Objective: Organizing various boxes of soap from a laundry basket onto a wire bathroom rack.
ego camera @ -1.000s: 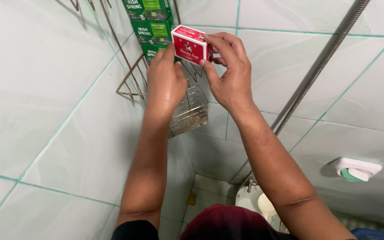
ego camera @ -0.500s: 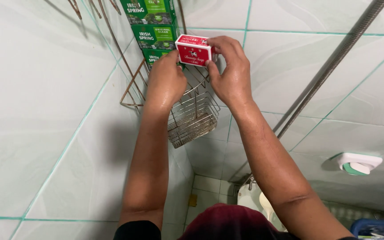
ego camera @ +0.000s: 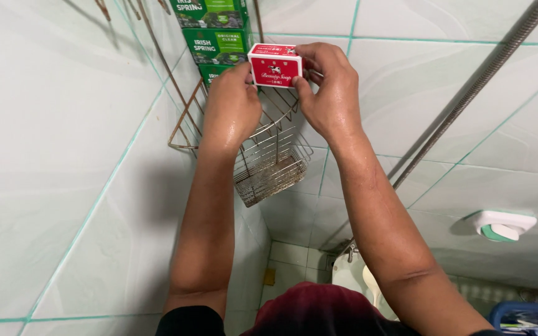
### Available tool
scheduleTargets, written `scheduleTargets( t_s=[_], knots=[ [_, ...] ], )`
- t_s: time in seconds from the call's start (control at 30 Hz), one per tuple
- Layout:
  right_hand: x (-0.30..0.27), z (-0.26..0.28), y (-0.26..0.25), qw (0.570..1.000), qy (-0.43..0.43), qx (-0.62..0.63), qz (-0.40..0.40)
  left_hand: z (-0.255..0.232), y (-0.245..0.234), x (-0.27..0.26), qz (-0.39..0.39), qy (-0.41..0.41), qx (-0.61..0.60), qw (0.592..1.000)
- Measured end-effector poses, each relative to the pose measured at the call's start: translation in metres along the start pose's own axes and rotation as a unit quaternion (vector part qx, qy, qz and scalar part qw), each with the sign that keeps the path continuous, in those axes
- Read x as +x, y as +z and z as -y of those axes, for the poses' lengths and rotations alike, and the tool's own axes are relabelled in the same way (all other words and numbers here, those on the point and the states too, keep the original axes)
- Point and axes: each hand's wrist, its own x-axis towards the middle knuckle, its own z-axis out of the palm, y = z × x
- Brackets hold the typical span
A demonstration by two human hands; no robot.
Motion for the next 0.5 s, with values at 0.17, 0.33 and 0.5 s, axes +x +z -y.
scheduleTargets(
  t_s=[0.17,0.33,0.5],
  knots=[
    [0.002,0.002,-0.001,1.000,-0.002,0.018,0.015,0.006,0.002,0.002,-0.019,0.014,0.005,1.000],
    [0.005,0.008,-0.007,0.999,0.006,-0.017,0.041,0.012,0.000,0.002,-0.030,0.011,0.031,0.999],
    [0.008,0.006,-0.008,0.998,-0.007,-0.046,0.052,0.013,0.000,0.001,-0.012,-0.012,0.061,0.998]
  ],
)
